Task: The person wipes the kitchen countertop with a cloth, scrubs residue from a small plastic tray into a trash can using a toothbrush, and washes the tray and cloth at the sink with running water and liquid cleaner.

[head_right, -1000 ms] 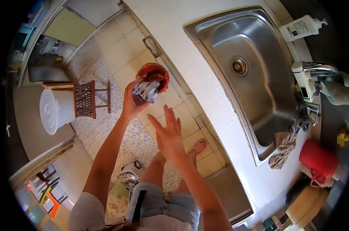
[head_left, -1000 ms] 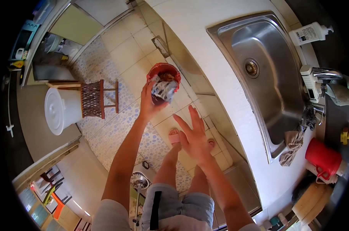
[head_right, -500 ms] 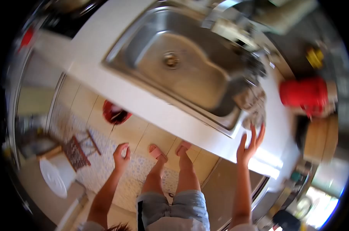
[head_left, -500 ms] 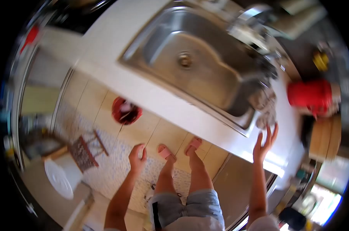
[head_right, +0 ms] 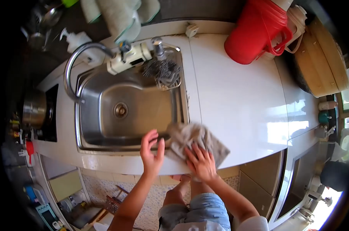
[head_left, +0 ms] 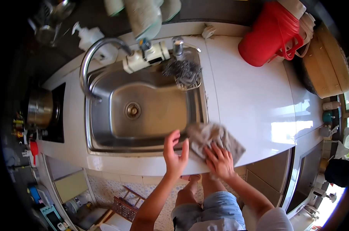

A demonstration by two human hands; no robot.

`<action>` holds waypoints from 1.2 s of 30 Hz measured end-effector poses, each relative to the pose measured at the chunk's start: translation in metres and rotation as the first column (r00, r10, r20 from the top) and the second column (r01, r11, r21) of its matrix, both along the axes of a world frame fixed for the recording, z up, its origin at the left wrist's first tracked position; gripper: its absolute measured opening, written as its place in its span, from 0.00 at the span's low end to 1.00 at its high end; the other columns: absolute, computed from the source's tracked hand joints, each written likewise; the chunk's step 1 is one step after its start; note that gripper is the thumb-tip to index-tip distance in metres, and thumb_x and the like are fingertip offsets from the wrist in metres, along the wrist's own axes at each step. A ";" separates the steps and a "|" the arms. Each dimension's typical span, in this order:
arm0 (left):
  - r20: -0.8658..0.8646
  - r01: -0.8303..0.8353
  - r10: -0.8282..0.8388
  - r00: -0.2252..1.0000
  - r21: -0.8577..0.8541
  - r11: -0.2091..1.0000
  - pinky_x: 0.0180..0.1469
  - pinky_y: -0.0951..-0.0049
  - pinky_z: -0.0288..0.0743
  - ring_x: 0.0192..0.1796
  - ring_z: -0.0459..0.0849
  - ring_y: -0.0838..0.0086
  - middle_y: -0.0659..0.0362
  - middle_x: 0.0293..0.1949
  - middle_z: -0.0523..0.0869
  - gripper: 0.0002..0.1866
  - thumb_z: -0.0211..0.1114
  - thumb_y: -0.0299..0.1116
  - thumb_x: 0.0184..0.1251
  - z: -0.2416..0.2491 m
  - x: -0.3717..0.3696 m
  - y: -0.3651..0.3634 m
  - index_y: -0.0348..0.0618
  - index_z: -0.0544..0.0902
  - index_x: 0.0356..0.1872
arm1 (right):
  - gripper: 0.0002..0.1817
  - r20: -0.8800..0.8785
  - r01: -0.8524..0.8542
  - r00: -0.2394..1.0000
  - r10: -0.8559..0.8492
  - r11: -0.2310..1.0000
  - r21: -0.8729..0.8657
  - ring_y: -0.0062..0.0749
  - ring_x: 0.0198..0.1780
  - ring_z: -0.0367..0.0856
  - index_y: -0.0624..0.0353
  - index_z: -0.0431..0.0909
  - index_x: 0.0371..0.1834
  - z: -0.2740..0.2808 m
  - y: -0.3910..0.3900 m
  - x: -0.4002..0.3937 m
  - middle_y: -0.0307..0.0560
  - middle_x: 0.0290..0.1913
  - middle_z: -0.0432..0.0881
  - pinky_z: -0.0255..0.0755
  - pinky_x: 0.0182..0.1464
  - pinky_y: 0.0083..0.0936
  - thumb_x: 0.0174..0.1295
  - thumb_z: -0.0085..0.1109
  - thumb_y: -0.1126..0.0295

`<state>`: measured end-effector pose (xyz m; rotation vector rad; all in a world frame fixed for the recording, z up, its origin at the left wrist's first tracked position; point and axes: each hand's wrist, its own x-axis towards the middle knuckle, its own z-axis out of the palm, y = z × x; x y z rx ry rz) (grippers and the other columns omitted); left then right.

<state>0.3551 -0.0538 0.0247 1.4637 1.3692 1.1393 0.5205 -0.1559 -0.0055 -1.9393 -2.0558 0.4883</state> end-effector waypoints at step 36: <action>-0.224 -0.289 0.245 0.943 -0.191 0.938 0.37 0.79 0.75 0.37 0.80 0.74 0.53 0.45 0.78 0.20 0.63 0.22 0.58 -0.060 0.074 0.032 0.36 0.69 0.52 | 0.20 -0.117 -0.408 0.879 0.462 0.856 0.318 0.41 0.65 0.65 0.46 0.70 0.60 -0.052 0.457 0.105 0.46 0.63 0.70 0.57 0.66 0.37 0.65 0.47 0.61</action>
